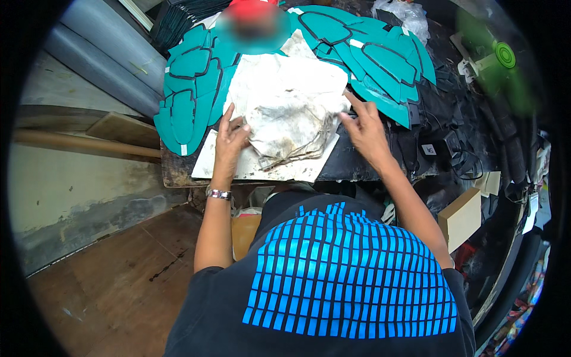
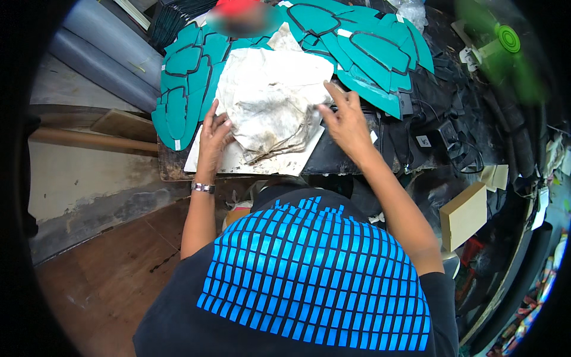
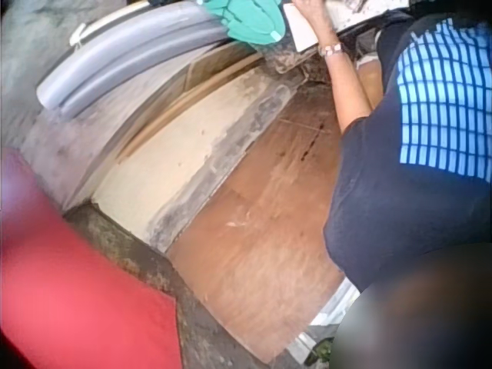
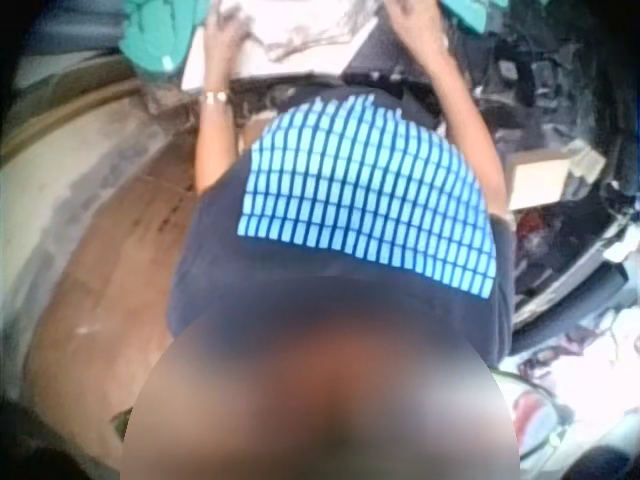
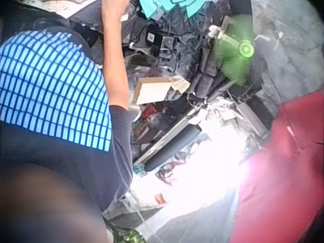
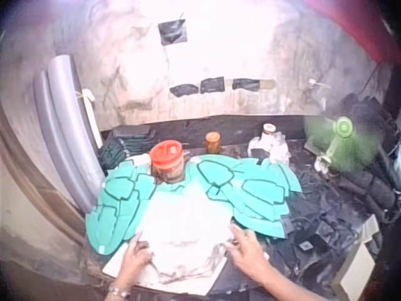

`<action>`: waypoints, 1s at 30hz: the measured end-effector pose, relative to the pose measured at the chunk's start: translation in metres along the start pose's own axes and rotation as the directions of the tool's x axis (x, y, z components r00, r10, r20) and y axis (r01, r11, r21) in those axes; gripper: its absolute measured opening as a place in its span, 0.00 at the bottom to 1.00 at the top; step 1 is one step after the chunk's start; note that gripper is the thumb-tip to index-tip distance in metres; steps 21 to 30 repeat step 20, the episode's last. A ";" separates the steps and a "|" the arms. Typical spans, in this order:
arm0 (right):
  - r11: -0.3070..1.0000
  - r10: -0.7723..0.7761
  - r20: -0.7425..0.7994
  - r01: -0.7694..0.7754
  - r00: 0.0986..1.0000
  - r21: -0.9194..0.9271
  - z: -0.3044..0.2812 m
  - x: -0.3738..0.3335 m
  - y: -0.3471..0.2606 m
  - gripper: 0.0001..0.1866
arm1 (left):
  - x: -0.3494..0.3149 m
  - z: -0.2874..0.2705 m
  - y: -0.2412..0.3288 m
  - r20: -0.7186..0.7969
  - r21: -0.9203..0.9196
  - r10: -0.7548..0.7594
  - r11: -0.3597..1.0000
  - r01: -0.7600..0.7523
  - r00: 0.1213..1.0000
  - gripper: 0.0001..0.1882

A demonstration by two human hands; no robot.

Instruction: The person folds a white fabric sheet on a table, then retrieves a small white piece from a pile of black material and places it on the fabric. They open a container and rub its contents onto the fabric, smoothing it with both hands. The person then retrieves another white piece from the pile and places it on the fabric.

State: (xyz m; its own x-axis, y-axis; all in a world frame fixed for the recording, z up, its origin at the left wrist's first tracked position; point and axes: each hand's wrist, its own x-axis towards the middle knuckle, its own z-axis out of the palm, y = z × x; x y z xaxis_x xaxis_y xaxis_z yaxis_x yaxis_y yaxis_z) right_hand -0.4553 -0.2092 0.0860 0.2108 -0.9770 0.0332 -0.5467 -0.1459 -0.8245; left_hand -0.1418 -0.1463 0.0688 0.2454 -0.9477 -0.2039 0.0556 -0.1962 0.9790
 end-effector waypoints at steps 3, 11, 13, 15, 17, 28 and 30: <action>0.985 0.115 -0.040 -0.119 0.993 -0.127 0.034 0.003 -0.009 0.33 | 0.012 0.015 0.002 0.049 0.541 0.332 0.784 -0.304 0.942 0.39; 0.924 0.047 -0.308 0.076 0.950 0.375 0.020 -0.028 0.017 0.28 | 0.024 0.003 -0.001 0.063 -0.087 0.261 0.963 -0.255 0.963 0.16; 0.858 0.136 -0.300 0.039 0.944 0.512 0.011 -0.040 0.024 0.30 | 0.019 -0.024 -0.007 0.070 -0.454 0.148 0.885 -0.100 0.986 0.13; 0.764 0.314 -0.154 -0.153 0.937 0.627 0.008 -0.046 0.033 0.31 | 0.016 -0.041 -0.020 0.218 -0.633 0.287 0.769 -0.089 0.933 0.13; 0.724 0.365 -0.090 -0.221 0.927 0.653 0.012 -0.051 0.044 0.32 | 0.020 -0.062 -0.026 0.110 -0.340 -0.056 0.936 0.091 0.992 0.18; 0.769 0.342 -0.071 -0.235 0.937 0.594 0.019 -0.052 0.064 0.33 | 0.006 -0.082 -0.039 0.125 -0.608 -0.238 0.749 0.264 0.963 0.26; 0.769 0.342 -0.071 -0.235 0.937 0.594 0.019 -0.052 0.064 0.33 | 0.006 -0.082 -0.039 0.125 -0.608 -0.238 0.749 0.264 0.963 0.26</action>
